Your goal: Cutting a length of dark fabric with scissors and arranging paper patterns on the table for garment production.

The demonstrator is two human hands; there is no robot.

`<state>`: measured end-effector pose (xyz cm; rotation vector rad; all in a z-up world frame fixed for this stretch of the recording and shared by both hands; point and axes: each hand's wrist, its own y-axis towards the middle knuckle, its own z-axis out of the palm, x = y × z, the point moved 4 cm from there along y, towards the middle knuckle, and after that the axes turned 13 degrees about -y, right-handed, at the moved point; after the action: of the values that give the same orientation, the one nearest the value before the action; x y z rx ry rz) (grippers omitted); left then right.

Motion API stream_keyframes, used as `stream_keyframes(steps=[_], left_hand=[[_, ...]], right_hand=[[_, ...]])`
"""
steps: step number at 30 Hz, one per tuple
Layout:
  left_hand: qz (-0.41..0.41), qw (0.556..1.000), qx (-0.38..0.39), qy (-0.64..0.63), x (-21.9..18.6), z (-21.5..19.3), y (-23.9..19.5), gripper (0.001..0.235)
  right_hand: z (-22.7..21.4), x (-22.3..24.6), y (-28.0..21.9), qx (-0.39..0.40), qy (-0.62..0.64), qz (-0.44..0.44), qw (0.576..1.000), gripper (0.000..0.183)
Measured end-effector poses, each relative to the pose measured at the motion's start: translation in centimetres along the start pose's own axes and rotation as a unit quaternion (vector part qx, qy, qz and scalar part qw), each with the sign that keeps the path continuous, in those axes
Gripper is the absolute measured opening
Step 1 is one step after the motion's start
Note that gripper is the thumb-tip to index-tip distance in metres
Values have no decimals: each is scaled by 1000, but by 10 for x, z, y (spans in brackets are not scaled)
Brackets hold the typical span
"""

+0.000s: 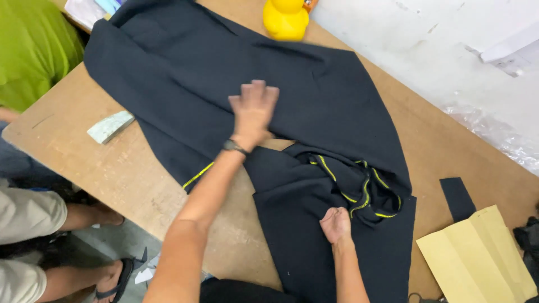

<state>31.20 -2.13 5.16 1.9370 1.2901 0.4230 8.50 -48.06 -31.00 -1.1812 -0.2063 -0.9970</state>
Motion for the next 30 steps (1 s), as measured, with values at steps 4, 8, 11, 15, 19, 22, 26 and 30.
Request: stream_keyframes(steps=[4,8,11,15,19,22,26,30], left_hand=[[-311,917,250,-14,102,-24,-40,106],[-280,950,136,28,121,29,-46,28],[-362,925,35,-114,67,74,4,53],[-258,899,-55,-349,-113,69,112,66],[-70,809,73,-580,-289,67,156,89],[16,811,158,-563,-344,20,116,102],[10,903,104,-417,-308,-46,14,89],[-140,919,162,-331,-236,-124,-103,113]], right_hand=[[-8,-17,3,-11,-3,-13,1000,36],[47,-18,-52,-54,-63,-34,996,22],[168,42,-140,-72,-131,-68,986,24],[118,6,-103,-106,-212,-92,967,25],[98,-5,-84,-50,-189,-103,975,29],[81,6,-58,-11,-153,-89,984,34],[69,41,-3,-25,-130,-27,991,37],[116,45,-66,-39,-111,20,993,40]])
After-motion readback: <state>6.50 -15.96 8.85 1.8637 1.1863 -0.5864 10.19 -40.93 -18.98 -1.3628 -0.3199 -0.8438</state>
